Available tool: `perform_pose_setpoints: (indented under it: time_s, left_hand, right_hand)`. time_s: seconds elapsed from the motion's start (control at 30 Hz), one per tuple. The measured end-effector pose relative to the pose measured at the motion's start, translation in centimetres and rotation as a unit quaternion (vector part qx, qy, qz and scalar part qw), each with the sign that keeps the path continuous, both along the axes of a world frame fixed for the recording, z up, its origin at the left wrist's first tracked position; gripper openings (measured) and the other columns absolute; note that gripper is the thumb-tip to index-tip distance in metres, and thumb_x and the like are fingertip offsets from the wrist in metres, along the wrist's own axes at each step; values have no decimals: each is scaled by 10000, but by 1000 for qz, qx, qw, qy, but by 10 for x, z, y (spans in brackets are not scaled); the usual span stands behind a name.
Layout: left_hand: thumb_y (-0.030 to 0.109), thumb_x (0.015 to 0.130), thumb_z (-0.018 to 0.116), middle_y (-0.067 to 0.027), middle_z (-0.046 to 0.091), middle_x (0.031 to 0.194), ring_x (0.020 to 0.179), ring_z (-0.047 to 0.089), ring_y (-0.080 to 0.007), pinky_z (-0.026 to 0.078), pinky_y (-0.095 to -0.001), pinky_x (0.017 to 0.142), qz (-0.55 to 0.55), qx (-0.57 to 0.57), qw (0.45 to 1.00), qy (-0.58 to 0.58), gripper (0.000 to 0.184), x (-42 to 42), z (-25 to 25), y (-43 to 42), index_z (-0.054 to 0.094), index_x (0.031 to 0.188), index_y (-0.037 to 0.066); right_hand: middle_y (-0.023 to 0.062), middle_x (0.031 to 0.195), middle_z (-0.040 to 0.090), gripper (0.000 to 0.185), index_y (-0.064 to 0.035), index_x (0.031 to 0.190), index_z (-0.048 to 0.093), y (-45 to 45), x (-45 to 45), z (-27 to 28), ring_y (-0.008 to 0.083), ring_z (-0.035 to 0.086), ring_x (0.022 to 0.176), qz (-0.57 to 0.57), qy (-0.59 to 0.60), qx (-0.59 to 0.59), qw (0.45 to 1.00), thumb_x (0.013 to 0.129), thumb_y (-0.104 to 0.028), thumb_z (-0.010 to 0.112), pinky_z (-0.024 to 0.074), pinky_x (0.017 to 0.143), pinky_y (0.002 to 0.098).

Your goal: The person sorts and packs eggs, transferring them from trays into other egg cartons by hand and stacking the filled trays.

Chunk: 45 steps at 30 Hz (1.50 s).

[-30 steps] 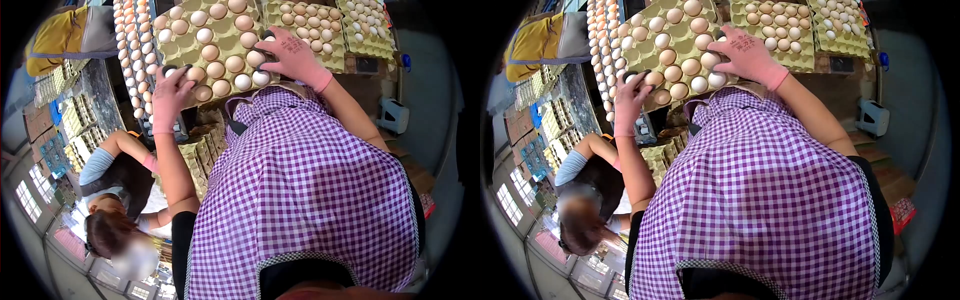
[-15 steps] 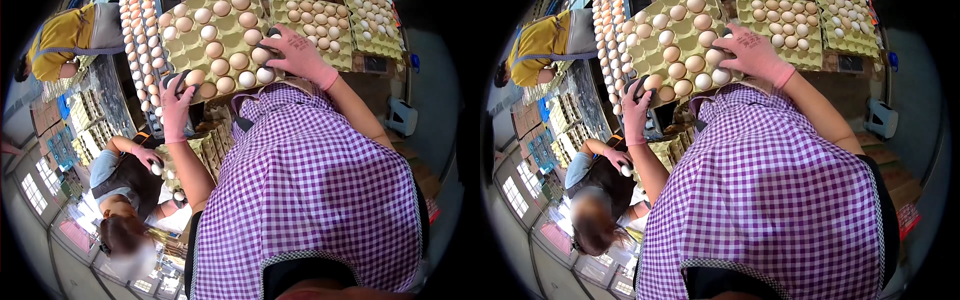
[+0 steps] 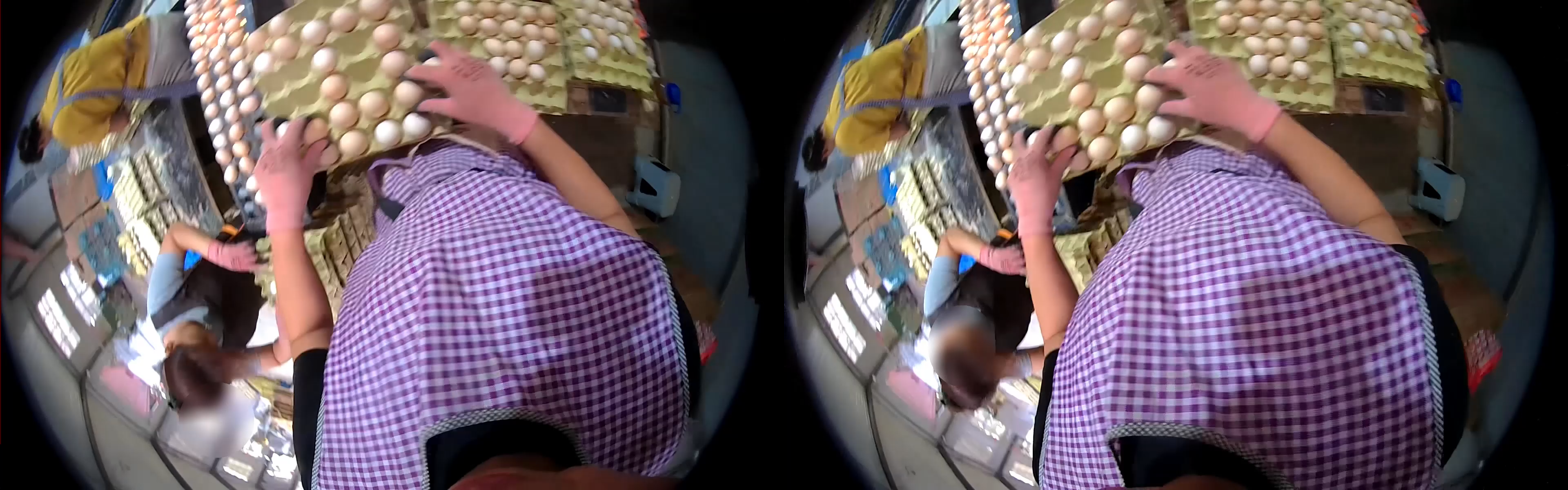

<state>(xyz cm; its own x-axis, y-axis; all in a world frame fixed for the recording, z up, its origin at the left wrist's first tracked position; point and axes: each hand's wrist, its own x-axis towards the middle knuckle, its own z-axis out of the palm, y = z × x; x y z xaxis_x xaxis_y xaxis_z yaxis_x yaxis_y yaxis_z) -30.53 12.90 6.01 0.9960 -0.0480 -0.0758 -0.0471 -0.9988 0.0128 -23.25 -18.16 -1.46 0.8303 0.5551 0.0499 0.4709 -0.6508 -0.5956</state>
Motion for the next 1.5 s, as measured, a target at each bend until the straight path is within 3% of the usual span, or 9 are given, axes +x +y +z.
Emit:
perform_pose_setpoints:
  time_s: [0.07, 0.17, 0.3, 0.37, 0.5, 0.7, 1.1, 1.23, 1.5]
  left_hand:
    - [272, 875, 752, -199, 620, 1229, 1044, 672, -327, 541, -399, 847, 74, -200, 977, -3, 466, 0, -2, -5, 624, 1279, 80]
    - [135, 856, 743, -127, 576, 1265, 1069, 627, -257, 517, -365, 940, 236, -569, 786, 49, 460, -1, 7, -51, 605, 1274, 0]
    - [247, 862, 760, -176, 555, 1252, 1063, 650, -306, 545, -386, 883, 15, -442, 884, 151, 480, 33, -1, -157, 619, 1301, 114]
    - [335, 834, 769, -221, 556, 1246, 997, 670, -375, 553, -442, 810, -143, -243, 959, 37, 423, 58, -32, -194, 649, 1206, 171]
    - [329, 868, 727, -208, 551, 1232, 1040, 663, -369, 548, -450, 835, -170, -136, 967, 133, 382, 131, -109, -243, 615, 1194, 163]
    - [379, 912, 625, -217, 495, 1334, 1052, 659, -404, 541, -489, 875, -78, -63, 972, 211, 400, 160, -151, -231, 573, 1243, 160]
    - [366, 908, 618, -290, 473, 1341, 1161, 593, -465, 495, -507, 963, 66, -131, 957, 251, 572, 106, -148, -208, 412, 1331, 41]
    - [348, 881, 649, -343, 426, 1364, 1220, 529, -501, 459, -510, 1016, 174, -208, 942, 200, 634, 94, -164, -192, 393, 1352, 10]
    - [316, 863, 683, -356, 418, 1290, 1221, 427, -501, 380, -523, 1080, 151, -242, 956, 70, 649, 56, -232, -193, 394, 1275, -94]
  right_hand:
    - [169, 1334, 559, 484, -256, 1277, 662, -8, -2, -19, 322, 583, 1201, -9, -75, 9, 997, 849, -479, 703, 493, 980, 420]
    - [215, 1364, 562, 510, -121, 1302, 649, -39, -16, 6, 340, 598, 1195, -58, 124, 126, 983, 847, -326, 754, 470, 1016, 397]
    - [191, 1339, 563, 556, -113, 1338, 629, -98, -43, -44, 308, 614, 1147, -162, 254, 269, 915, 837, -309, 768, 478, 1005, 389]
    - [184, 1283, 575, 555, -45, 1315, 630, -123, -55, -75, 268, 616, 1123, -306, 313, 323, 839, 823, -249, 782, 483, 987, 361]
    - [209, 1309, 564, 549, -65, 1301, 645, -161, -47, -119, 315, 596, 1180, -395, 250, 267, 843, 825, -306, 776, 477, 1007, 393]
    - [213, 1415, 489, 602, -195, 1390, 568, -156, -6, -132, 414, 555, 1228, -492, 150, 38, 857, 862, -457, 691, 461, 1031, 481]
    - [237, 1272, 537, 527, -74, 1305, 531, -122, -32, -132, 443, 562, 1156, -480, 106, 60, 869, 862, -320, 674, 470, 988, 482]
    - [203, 1184, 549, 424, -13, 1220, 549, -111, -48, -147, 400, 557, 1055, -503, 87, 270, 816, 839, -169, 651, 463, 939, 461]
    - [233, 1229, 496, 403, -20, 1235, 554, -103, -74, -183, 444, 529, 1119, -344, -54, 109, 931, 859, -132, 644, 459, 959, 484]
